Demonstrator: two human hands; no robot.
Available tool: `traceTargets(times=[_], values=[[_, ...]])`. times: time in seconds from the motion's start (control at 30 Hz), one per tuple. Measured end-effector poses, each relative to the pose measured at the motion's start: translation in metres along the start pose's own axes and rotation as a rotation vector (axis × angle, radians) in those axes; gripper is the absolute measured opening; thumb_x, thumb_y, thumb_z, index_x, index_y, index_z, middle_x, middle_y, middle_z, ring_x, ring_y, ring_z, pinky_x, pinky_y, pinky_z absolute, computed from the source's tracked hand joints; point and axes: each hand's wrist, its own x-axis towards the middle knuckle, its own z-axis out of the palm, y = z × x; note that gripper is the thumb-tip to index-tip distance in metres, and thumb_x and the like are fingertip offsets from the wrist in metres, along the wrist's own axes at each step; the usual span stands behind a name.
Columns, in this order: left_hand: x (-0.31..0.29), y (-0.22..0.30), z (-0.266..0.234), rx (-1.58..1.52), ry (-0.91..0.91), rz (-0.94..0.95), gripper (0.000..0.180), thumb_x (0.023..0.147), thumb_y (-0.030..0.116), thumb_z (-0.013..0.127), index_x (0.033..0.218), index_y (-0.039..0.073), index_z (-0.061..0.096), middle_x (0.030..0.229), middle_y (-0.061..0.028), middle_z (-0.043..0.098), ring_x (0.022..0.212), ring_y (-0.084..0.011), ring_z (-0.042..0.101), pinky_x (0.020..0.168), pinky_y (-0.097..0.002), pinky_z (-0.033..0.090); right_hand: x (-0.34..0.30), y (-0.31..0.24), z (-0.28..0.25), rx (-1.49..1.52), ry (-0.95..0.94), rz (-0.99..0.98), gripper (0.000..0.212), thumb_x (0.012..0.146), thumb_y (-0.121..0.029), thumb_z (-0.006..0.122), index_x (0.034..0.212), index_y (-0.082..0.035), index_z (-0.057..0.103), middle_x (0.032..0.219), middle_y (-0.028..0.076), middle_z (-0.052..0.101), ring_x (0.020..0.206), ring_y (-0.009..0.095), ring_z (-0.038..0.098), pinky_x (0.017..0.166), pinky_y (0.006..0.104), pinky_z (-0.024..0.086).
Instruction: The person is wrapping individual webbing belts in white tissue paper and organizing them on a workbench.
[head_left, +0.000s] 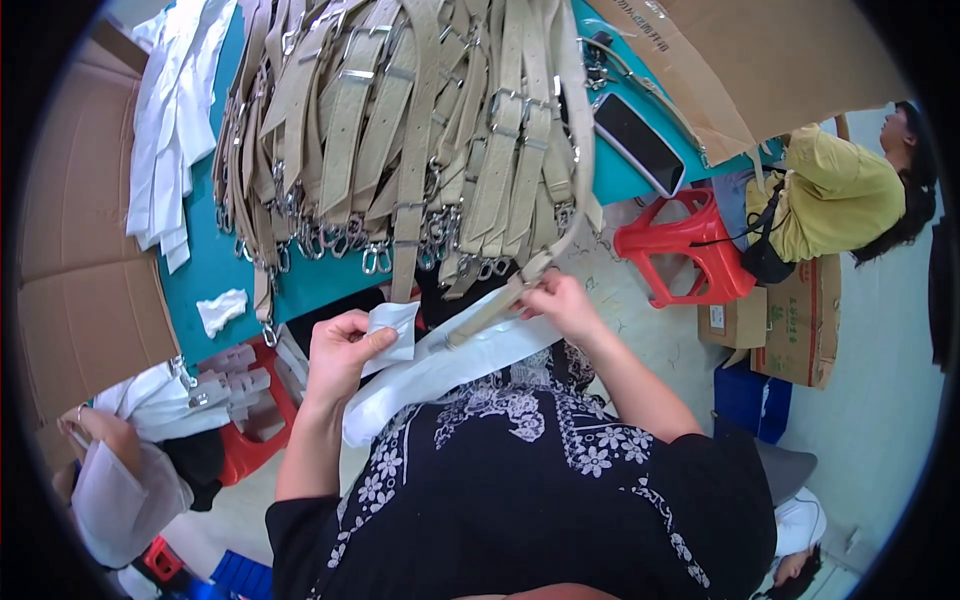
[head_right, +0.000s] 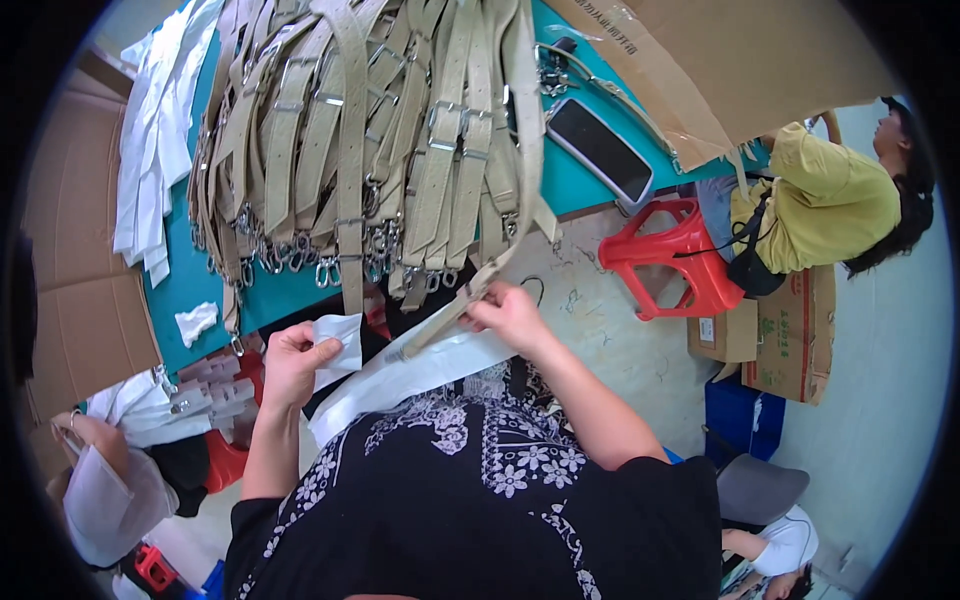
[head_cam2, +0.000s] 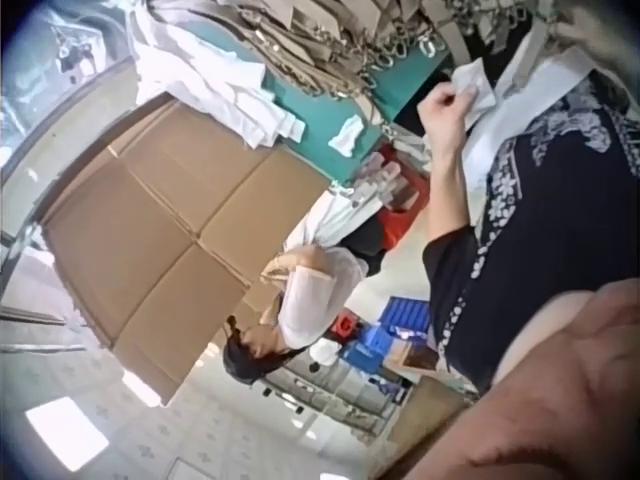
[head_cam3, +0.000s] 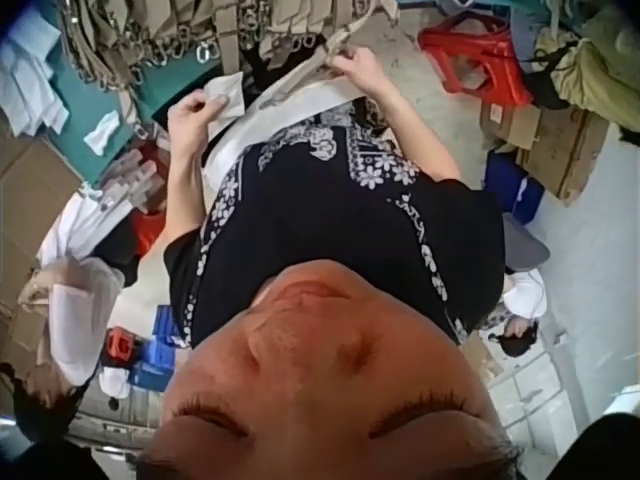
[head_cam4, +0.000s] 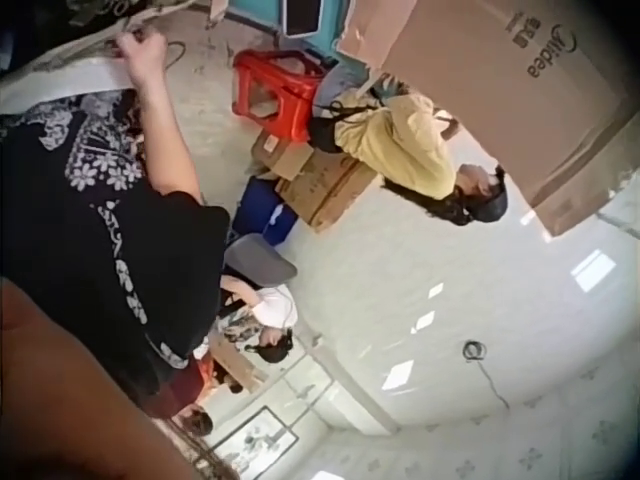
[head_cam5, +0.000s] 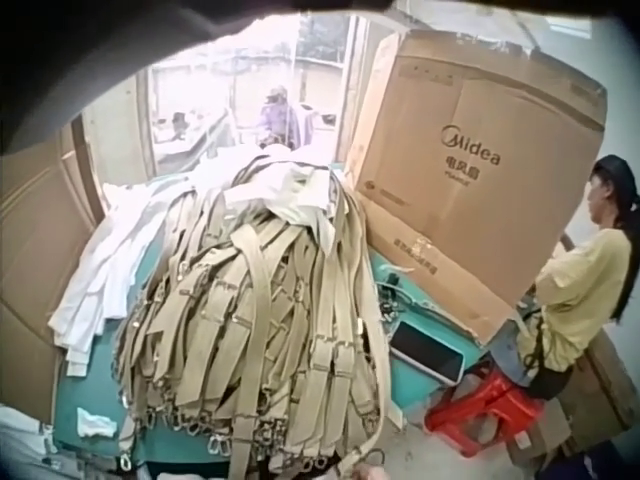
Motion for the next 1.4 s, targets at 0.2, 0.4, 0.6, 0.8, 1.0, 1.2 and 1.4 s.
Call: traceTargets(times=[0.2,0.4,0.6,0.8,1.0,1.2,1.4], values=[[-0.015,0.003,-0.016,-0.051,-0.043,-0.065,0.009,0.070,-0.001,0.071,0.070,0.000,0.062,0.079,-0.0044,0.063,0.072,-0.0118,0.059,0.068,-0.0259,0.047,0.000,-0.040,0.008,0.775,-0.345,-0.078,0.036,0.075,-0.012,0.042,0.111,-0.008,0.038,0.116,0.028,0.050,0.100,0.037,0.057,0.070,0.0407,0.056],[-0.024,0.008,-0.023,-0.113,-0.016,-0.114,0.011,0.069,0.002,0.072,0.076,0.000,0.064,0.081,-0.0073,0.065,0.072,-0.0132,0.061,0.067,-0.0275,0.049,0.013,-0.070,0.045,1.108,-0.417,-0.103,0.037,0.085,-0.003,0.048,0.119,-0.015,0.039,0.120,0.020,0.049,0.113,0.041,0.047,0.091,0.0539,0.043],[-0.026,0.017,-0.022,-0.110,-0.128,-0.014,0.010,0.067,-0.002,0.073,0.070,-0.001,0.063,0.073,-0.0024,0.060,0.064,-0.0074,0.054,0.059,-0.0198,0.042,0.011,-0.107,0.057,0.833,-0.418,-0.110,0.051,0.080,0.008,0.053,0.123,-0.013,0.036,0.104,0.014,0.060,0.101,0.032,0.058,0.086,0.0410,0.051],[-0.023,0.022,-0.025,-0.082,-0.149,-0.075,0.014,0.062,-0.007,0.074,0.069,-0.002,0.064,0.076,-0.0034,0.058,0.066,-0.0092,0.055,0.060,-0.0214,0.043,0.019,-0.115,0.054,0.618,-0.443,-0.178,0.050,0.079,0.008,0.054,0.120,-0.010,0.035,0.098,0.016,0.060,0.094,0.031,0.061,0.081,0.0424,0.053],[-0.023,0.022,-0.026,-0.063,-0.175,-0.073,0.012,0.063,-0.007,0.074,0.069,-0.002,0.064,0.076,-0.0040,0.058,0.065,-0.0088,0.055,0.058,-0.0202,0.043,0.025,-0.115,0.054,0.606,-0.420,-0.149,0.047,0.078,0.008,0.055,0.118,-0.010,0.037,0.098,0.015,0.060,0.092,0.031,0.061,0.079,0.0421,0.054],[-0.024,0.023,-0.025,-0.024,-0.194,-0.041,0.012,0.064,-0.005,0.074,0.069,-0.001,0.065,0.074,-0.0031,0.059,0.063,-0.0072,0.054,0.056,-0.0195,0.042,0.028,-0.114,0.052,0.596,-0.404,-0.110,0.048,0.078,0.008,0.055,0.118,-0.010,0.037,0.098,0.015,0.061,0.092,0.030,0.062,0.079,0.0411,0.054],[-0.025,0.024,-0.024,0.023,-0.188,-0.012,0.013,0.065,-0.003,0.075,0.067,-0.002,0.062,0.072,-0.0019,0.059,0.062,-0.0053,0.053,0.055,-0.0189,0.042,0.030,-0.113,0.053,0.575,-0.376,-0.091,0.046,0.078,0.007,0.056,0.117,-0.010,0.037,0.098,0.014,0.061,0.092,0.030,0.062,0.078,0.0404,0.054]])
